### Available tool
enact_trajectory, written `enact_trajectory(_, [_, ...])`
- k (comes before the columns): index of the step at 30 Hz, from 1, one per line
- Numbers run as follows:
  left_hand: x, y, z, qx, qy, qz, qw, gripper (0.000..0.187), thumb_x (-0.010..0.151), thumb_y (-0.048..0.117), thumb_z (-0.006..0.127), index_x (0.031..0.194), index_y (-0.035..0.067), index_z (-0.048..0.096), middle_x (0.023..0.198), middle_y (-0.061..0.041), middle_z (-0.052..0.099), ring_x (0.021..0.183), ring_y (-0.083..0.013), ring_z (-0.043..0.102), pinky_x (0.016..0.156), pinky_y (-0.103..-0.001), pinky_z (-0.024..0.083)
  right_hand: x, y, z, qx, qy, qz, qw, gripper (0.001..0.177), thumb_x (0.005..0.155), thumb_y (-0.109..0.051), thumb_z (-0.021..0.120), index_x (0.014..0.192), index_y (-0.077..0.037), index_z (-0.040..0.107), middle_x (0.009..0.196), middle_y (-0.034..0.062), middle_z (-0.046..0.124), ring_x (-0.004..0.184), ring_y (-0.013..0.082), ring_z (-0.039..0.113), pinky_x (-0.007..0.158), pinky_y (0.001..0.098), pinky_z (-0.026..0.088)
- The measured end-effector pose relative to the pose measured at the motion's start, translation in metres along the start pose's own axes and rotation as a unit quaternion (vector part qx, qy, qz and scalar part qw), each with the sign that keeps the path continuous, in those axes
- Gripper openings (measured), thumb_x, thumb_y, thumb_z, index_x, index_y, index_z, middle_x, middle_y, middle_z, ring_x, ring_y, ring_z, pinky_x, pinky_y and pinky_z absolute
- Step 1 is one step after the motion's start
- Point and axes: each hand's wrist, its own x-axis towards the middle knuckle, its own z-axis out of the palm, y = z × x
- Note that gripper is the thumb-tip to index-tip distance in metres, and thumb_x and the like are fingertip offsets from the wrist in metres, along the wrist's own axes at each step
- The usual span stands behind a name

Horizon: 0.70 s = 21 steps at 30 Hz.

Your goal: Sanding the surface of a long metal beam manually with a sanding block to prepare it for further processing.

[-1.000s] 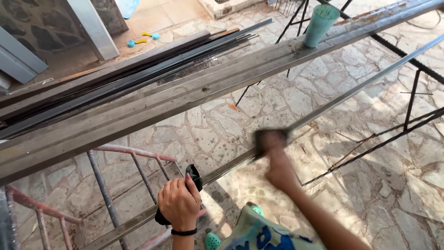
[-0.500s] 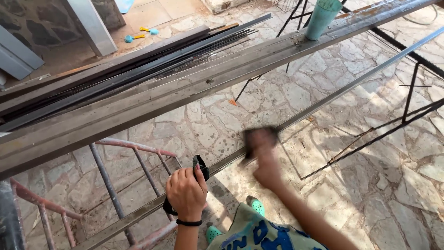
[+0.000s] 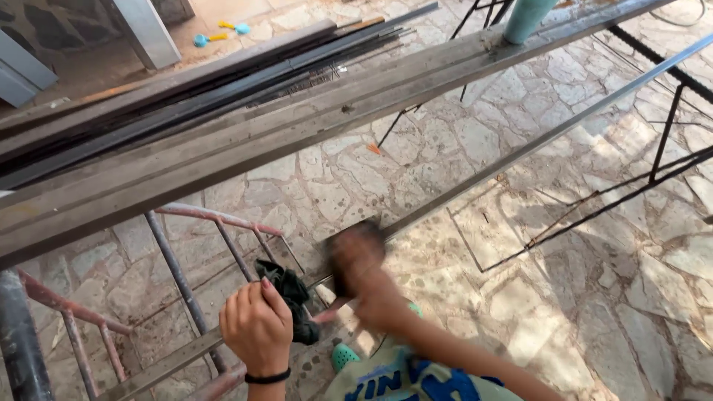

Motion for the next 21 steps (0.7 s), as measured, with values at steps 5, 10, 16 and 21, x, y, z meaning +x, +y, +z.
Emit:
enact_trajectory(5, [0.001, 0.002, 0.004, -0.024, 0.016, 0.005, 1.000, 0.048, 0.110, 0.025, 0.042, 0.082, 0.005, 0.076, 0.085, -0.009, 0.075, 0.078, -0.0266, 0.068, 0.067, -0.036, 0.050, -0.011, 0.087, -0.023, -0.086, -0.007, 0.118, 0.989, 0.097, 0.068, -0.024, 0.061, 0.154, -0.004, 0.021, 0.146, 0.0216, 0.030, 0.133, 0.0370, 0.030, 0.099, 0.0459, 0.028])
enact_trajectory(10, [0.000, 0.001, 0.005, -0.036, 0.027, 0.003, 0.999, 0.047, 0.109, 0.025, 0.043, 0.082, 0.005, 0.076, 0.085, -0.009, 0.075, 0.080, -0.0274, 0.068, 0.068, -0.037, 0.050, 0.023, 0.085, -0.070, -0.255, 0.182, 0.077, 0.946, 0.098, 0.096, -0.074, 0.022, 0.158, 0.003, 0.022, 0.165, 0.0268, 0.021, 0.154, 0.0392, 0.017, 0.127, 0.0489, 0.007])
enact_trajectory(16, [0.001, 0.000, 0.005, -0.053, 0.037, 0.013, 0.998, 0.048, 0.109, 0.025, 0.041, 0.082, 0.005, 0.075, 0.082, -0.008, 0.074, 0.075, -0.0256, 0.066, 0.064, -0.036, 0.048, 0.001, 0.028, -0.023, -0.221, 0.044, -0.030, 0.974, 0.110, 0.087, -0.084, 0.017, 0.160, -0.003, 0.001, 0.169, 0.0212, 0.003, 0.157, 0.0316, 0.004, 0.128, 0.0437, 0.004])
enact_trajectory(21, [0.001, 0.000, 0.008, -0.061, 0.038, 0.016, 0.997, 0.049, 0.109, 0.027, 0.041, 0.083, 0.004, 0.076, 0.083, -0.010, 0.074, 0.078, -0.0276, 0.067, 0.067, -0.038, 0.050, 0.026, 0.053, -0.047, -0.210, 0.119, 0.035, 0.970, 0.097, 0.093, -0.072, 0.042, 0.156, 0.000, 0.028, 0.164, 0.0232, 0.025, 0.151, 0.0391, 0.022, 0.123, 0.0543, 0.013])
